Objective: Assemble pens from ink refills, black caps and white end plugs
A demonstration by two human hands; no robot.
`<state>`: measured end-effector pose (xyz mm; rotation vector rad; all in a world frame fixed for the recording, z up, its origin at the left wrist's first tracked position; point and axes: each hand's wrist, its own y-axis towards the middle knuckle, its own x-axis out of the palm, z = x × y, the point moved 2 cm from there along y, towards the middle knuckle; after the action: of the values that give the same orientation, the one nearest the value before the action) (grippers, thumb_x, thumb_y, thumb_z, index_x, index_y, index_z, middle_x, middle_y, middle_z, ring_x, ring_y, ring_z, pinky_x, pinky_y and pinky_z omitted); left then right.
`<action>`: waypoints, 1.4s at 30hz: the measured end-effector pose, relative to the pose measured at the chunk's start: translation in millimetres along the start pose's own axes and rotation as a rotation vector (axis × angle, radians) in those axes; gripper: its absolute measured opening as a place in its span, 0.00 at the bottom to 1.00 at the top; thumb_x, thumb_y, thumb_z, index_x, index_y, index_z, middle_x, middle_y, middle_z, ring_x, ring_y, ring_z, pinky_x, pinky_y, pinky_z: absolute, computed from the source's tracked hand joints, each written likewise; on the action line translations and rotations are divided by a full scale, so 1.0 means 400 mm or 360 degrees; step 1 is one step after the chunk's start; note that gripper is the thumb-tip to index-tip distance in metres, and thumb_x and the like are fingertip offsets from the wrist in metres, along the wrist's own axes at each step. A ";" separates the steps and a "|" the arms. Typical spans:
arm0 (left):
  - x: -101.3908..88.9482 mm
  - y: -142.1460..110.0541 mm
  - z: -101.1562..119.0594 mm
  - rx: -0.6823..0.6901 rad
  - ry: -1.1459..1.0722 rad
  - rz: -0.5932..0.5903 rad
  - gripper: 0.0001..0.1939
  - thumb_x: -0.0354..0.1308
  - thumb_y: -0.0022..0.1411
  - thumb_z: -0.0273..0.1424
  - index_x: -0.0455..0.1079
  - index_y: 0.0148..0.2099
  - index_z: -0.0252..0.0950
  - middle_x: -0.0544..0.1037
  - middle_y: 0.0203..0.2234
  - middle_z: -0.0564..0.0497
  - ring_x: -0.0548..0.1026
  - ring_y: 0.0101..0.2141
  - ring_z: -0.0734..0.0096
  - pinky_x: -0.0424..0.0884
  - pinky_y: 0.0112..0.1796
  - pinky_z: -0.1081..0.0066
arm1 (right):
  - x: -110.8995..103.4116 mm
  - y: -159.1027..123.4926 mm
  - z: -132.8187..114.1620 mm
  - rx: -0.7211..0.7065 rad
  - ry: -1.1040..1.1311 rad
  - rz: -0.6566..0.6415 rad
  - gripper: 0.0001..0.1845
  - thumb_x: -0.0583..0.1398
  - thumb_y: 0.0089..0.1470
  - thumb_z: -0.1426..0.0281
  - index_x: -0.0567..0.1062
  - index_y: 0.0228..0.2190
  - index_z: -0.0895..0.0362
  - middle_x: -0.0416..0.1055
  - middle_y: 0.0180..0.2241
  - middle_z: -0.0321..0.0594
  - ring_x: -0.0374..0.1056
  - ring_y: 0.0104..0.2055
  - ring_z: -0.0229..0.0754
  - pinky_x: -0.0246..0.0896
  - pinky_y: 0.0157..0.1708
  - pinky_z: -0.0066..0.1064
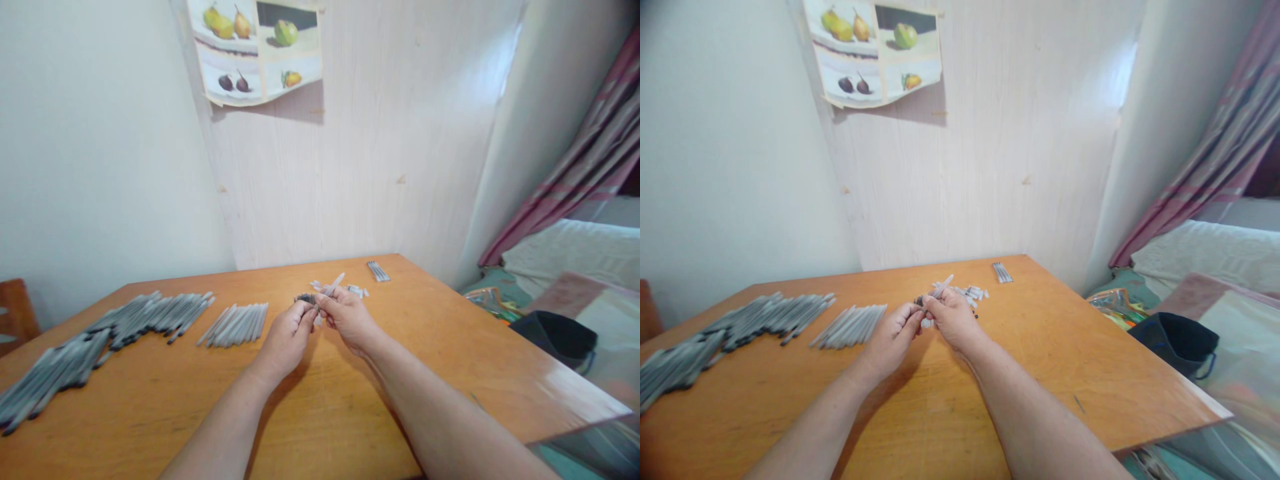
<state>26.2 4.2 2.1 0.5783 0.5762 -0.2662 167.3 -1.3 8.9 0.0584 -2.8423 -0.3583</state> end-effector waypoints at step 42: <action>-0.003 -0.003 -0.002 -0.0043 -0.0060 0.0049 0.14 0.49 0.67 0.41 0.69 0.37 0.36 0.72 0.26 0.53 0.69 0.29 0.71 0.63 0.32 0.72 | -0.030 0.022 0.015 -0.0032 0.0051 0.0191 0.20 0.64 0.48 0.54 0.66 0.24 0.56 0.63 0.18 0.29 0.50 0.16 0.28 0.42 0.16 0.23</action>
<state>24.5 3.7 1.7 0.5547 0.5331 -0.2394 176.9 9.6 2.3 -0.1090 -2.7938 -0.3570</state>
